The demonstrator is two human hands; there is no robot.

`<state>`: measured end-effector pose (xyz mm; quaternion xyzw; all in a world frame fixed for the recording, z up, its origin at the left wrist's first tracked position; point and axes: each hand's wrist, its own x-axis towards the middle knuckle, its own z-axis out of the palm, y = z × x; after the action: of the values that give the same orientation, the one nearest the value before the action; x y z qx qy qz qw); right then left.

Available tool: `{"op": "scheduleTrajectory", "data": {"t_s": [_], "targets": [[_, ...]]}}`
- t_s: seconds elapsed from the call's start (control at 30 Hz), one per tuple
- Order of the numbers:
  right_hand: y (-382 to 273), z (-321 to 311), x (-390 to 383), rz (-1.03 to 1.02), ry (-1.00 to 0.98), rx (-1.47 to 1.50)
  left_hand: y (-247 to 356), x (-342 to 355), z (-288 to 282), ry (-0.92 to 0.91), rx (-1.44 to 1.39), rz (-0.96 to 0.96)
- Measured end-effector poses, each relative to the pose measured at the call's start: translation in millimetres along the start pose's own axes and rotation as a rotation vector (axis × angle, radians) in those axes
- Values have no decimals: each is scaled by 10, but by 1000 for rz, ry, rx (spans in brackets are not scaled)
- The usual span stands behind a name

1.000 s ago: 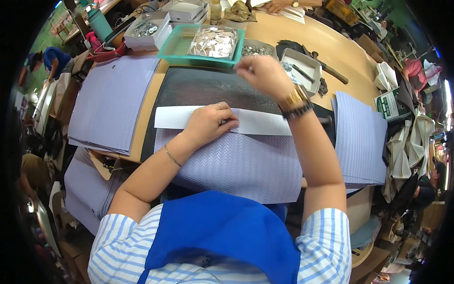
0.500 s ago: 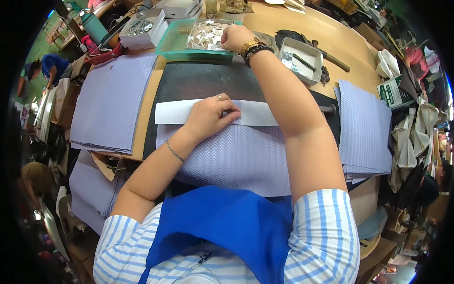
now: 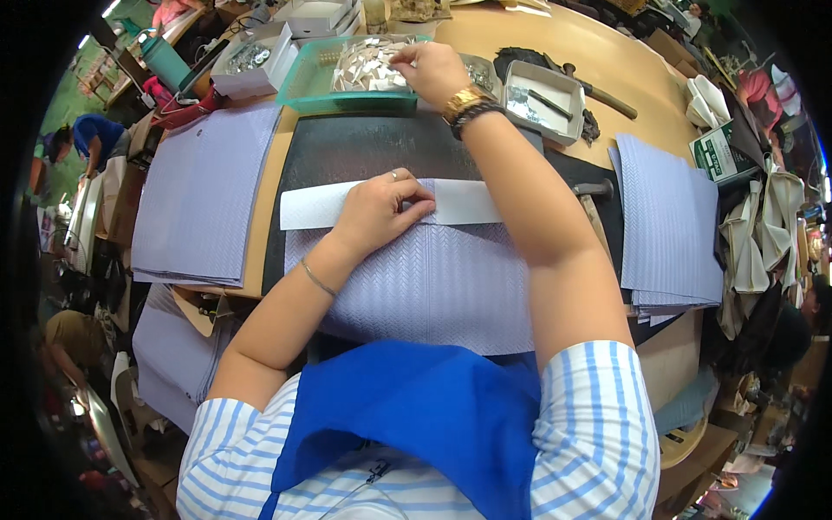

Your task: The person aligns strips of material on patterned leather panels, inserts metal rivets, and uses a hammer to secure them. They move finished panels to a stack and pick up new components to repeat the process.

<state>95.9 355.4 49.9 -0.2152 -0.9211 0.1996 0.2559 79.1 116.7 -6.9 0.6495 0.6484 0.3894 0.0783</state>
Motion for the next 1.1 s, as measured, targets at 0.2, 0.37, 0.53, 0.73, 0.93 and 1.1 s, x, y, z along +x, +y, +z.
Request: {"op": "scheduleTrajectory", "data": {"t_s": [0.2, 0.37, 0.53, 0.73, 0.93, 1.1], "targets": [[-339, -374, -1247, 74, -106, 628, -31, -45, -13, -25, -160, -123], [-297, -318, -1974, 384, -197, 750, 7, -8, -47, -65, -310, -192], [-223, -187, -2054, 361, -166, 698, -35, 5, -42, -61, -394, -204], [-175, -145, -2076, 352, -170, 751, -45, 8, -20, -80, -448, -283], [-182, -133, -2078, 317, -153, 752, -71, 14, 4, -67, -529, -318], [-135, -89, -2079, 333, -68, 899, -40, 14, -20, -110, -491, -330]]}}
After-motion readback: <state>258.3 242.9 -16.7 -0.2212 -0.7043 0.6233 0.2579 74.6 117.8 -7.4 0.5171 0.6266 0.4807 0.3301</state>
